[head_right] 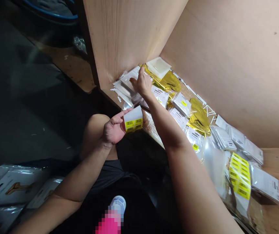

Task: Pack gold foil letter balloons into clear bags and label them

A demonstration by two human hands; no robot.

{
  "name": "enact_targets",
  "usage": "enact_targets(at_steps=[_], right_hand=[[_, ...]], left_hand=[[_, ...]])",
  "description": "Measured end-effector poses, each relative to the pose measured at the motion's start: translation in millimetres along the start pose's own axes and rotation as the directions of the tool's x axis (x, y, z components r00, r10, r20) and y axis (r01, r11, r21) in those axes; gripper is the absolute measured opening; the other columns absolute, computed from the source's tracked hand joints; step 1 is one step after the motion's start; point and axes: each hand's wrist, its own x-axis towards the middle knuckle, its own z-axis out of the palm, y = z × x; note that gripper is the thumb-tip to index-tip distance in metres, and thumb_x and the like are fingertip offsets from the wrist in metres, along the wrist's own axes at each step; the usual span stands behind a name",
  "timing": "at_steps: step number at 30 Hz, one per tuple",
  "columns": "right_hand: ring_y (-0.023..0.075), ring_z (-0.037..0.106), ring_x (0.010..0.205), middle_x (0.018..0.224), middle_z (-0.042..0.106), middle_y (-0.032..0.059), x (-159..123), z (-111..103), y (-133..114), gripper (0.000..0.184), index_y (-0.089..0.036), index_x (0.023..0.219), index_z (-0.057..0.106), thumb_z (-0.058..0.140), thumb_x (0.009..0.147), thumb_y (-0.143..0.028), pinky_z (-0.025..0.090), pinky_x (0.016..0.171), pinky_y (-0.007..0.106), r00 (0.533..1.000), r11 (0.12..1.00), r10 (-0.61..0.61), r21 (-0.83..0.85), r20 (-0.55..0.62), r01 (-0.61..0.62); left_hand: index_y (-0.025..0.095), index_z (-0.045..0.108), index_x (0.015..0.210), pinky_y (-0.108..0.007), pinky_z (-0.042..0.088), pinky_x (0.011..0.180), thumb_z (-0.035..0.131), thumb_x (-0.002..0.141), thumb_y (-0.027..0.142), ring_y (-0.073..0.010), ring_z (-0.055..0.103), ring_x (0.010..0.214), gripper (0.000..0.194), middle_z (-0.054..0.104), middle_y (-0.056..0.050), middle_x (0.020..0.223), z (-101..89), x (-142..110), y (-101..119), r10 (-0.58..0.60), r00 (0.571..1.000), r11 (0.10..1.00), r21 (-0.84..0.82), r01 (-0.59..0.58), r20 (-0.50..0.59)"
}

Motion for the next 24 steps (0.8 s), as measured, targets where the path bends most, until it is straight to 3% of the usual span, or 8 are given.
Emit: enact_targets(at_steps=[4, 7, 12, 14, 16, 19, 21, 24], right_hand=[[0.0338, 0.061, 0.128, 0.135, 0.063, 0.0164, -7, -30, -8, 0.035, -0.02, 0.133, 0.057, 0.052, 0.111, -0.047, 0.047, 0.114, 0.061, 0.996, 0.999, -0.025, 0.036, -0.085, 0.028], [0.0321, 0.063, 0.122, 0.126, 0.065, 0.0153, -53, -72, -18, 0.047, -0.019, 0.128, 0.06, 0.046, 0.112, -0.061, 0.052, 0.108, 0.055, 0.995, 0.982, -0.011, 0.187, -0.103, 0.031], [0.0237, 0.068, 0.093, 0.106, 0.072, 0.0085, -235, -113, -15, 0.062, -0.017, 0.126, 0.065, 0.074, 0.095, -0.07, 0.06, 0.084, 0.036, 0.949, 0.706, -0.152, 0.702, 0.278, -0.093], [0.0222, 0.067, 0.091, 0.103, 0.074, 0.0081, -313, -111, -6, 0.046, -0.017, 0.114, 0.071, 0.072, 0.101, -0.061, 0.059, 0.082, 0.033, 0.956, 0.652, -0.03, 0.731, 0.292, -0.203], [0.0218, 0.066, 0.088, 0.098, 0.074, 0.0071, -378, -101, 6, 0.041, -0.018, 0.11, 0.074, 0.069, 0.103, -0.058, 0.058, 0.079, 0.031, 0.942, 0.583, 0.123, 0.746, 0.312, -0.323], [0.0239, 0.068, 0.09, 0.099, 0.075, 0.0077, -447, -77, 28, 0.043, -0.018, 0.114, 0.077, 0.069, 0.102, -0.058, 0.059, 0.08, 0.033, 0.897, 0.476, 0.229, 0.76, 0.378, -0.442], [0.0239, 0.068, 0.087, 0.095, 0.075, 0.008, -477, -58, 44, 0.045, -0.018, 0.109, 0.077, 0.069, 0.1, -0.061, 0.058, 0.077, 0.032, 0.879, 0.443, 0.29, 0.761, 0.378, -0.474], [0.0262, 0.069, 0.085, 0.093, 0.076, 0.0099, -504, -30, 70, 0.051, -0.017, 0.101, 0.077, 0.07, 0.095, -0.067, 0.058, 0.076, 0.034, 0.849, 0.418, 0.381, 0.751, 0.367, -0.512]], left_hand=[[0.012, 0.068, 0.138, -0.06, 0.053, 0.117, 0.071, 0.069, 0.03, -0.0442, 0.064, 0.142, 0.071, 0.076, -0.018, 0.137, -1.2, 2, 0, 0.035, 0.999, 0.999, 0.031, -0.035, -0.001], [0.015, 0.071, 0.133, -0.058, 0.055, 0.115, 0.072, 0.07, 0.033, -0.0428, 0.067, 0.138, 0.065, 0.078, -0.016, 0.135, 0.9, -5, 3, 0.121, 0.993, 0.992, 0.04, -0.121, 0.011], [0.019, 0.069, 0.139, -0.048, 0.063, 0.096, 0.075, 0.08, 0.047, -0.0346, 0.079, 0.109, 0.066, 0.081, -0.012, 0.117, 11.7, -21, 13, 0.083, 0.985, 0.963, 0.243, -0.118, 0.152], [0.02, 0.065, 0.147, -0.044, 0.064, 0.085, 0.074, 0.089, 0.052, -0.0287, 0.079, 0.087, 0.067, 0.081, -0.008, 0.1, 18.8, -11, 23, 0.039, 0.983, 0.858, 0.498, -0.126, 0.182], [0.02, 0.065, 0.147, -0.042, 0.064, 0.083, 0.069, 0.097, 0.051, -0.0261, 0.077, 0.079, 0.059, 0.079, -0.006, 0.089, 27.1, 18, 37, 0.154, 0.969, 0.6, 0.761, -0.246, 0.192], [0.017, 0.077, 0.124, -0.046, 0.059, 0.105, 0.057, 0.104, 0.035, -0.0309, 0.076, 0.109, 0.034, 0.081, -0.013, 0.109, 40.0, 86, 54, 0.366, 0.864, -0.055, 0.935, -0.351, 0.346], [0.015, 0.078, 0.12, -0.05, 0.05, 0.118, 0.053, 0.101, 0.021, -0.0359, 0.068, 0.131, 0.032, 0.076, -0.02, 0.132, 47.2, 129, 56, 0.244, 0.883, -0.445, 0.855, -0.266, 0.401], [0.008, 0.067, 0.141, -0.059, 0.044, 0.122, 0.056, 0.098, 0.023, -0.0447, 0.055, 0.146, 0.047, 0.061, -0.03, 0.153, 53.7, 167, 47, 0.18, 0.95, -0.716, 0.697, -0.053, 0.257]])
